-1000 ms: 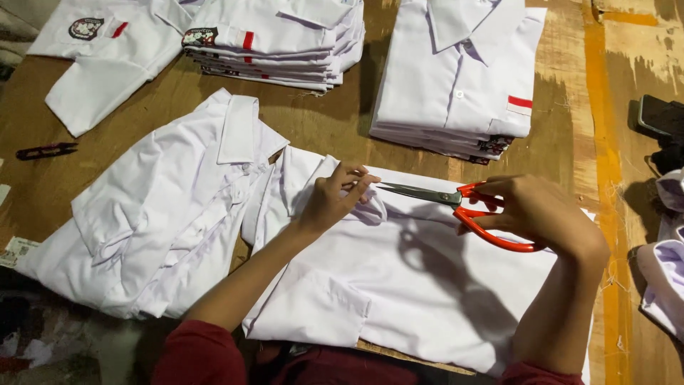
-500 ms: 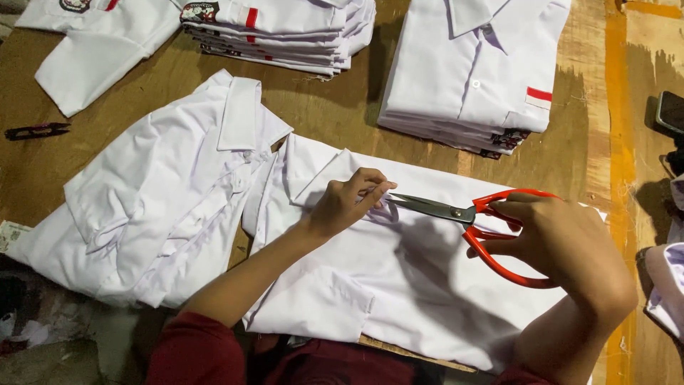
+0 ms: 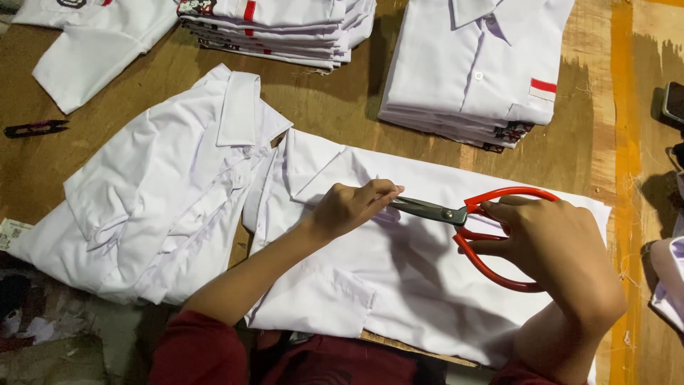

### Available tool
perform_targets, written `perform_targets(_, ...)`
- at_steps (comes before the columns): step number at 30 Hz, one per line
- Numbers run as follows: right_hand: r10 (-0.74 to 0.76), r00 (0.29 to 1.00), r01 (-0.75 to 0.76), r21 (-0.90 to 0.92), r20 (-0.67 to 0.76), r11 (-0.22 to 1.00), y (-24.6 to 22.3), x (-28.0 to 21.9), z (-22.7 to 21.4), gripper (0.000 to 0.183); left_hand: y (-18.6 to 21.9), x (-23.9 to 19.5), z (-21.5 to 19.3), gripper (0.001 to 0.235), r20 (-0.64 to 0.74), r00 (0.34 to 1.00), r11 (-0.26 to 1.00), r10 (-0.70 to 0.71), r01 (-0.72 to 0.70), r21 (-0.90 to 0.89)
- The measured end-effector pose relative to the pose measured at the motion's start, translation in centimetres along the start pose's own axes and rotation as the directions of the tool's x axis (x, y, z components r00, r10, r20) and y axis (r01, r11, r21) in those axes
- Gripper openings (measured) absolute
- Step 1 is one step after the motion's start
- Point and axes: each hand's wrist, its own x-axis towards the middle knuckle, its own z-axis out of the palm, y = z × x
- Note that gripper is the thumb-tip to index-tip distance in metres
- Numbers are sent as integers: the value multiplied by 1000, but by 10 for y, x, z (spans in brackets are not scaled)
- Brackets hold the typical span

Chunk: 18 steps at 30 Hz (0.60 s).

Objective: Folding a white shirt and trimming loose threads with scissors on a wooden table in a factory.

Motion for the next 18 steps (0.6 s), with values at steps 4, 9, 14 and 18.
perform_targets(4,21,1000,-21,-8,11,1000,-5,-4,-1,43,1,4,-6,43,2,1000,1000,13,-13,-3)
perform_targets(9,-53,995,48,-60,-84,997,-6,-4,10,40,8,21,-20,21,-42,994,969,-99,87,-232)
perform_targets(14,-48,995,46,-32,-87,998,-6,-4,8,40,6,17,-18,26,-29,994,967,-101,91,-239)
perform_targets(18,-62,994,57,-55,-92,997,-4,-3,10,39,5,13,-15,27,-44,996,980,-79,70,-186)
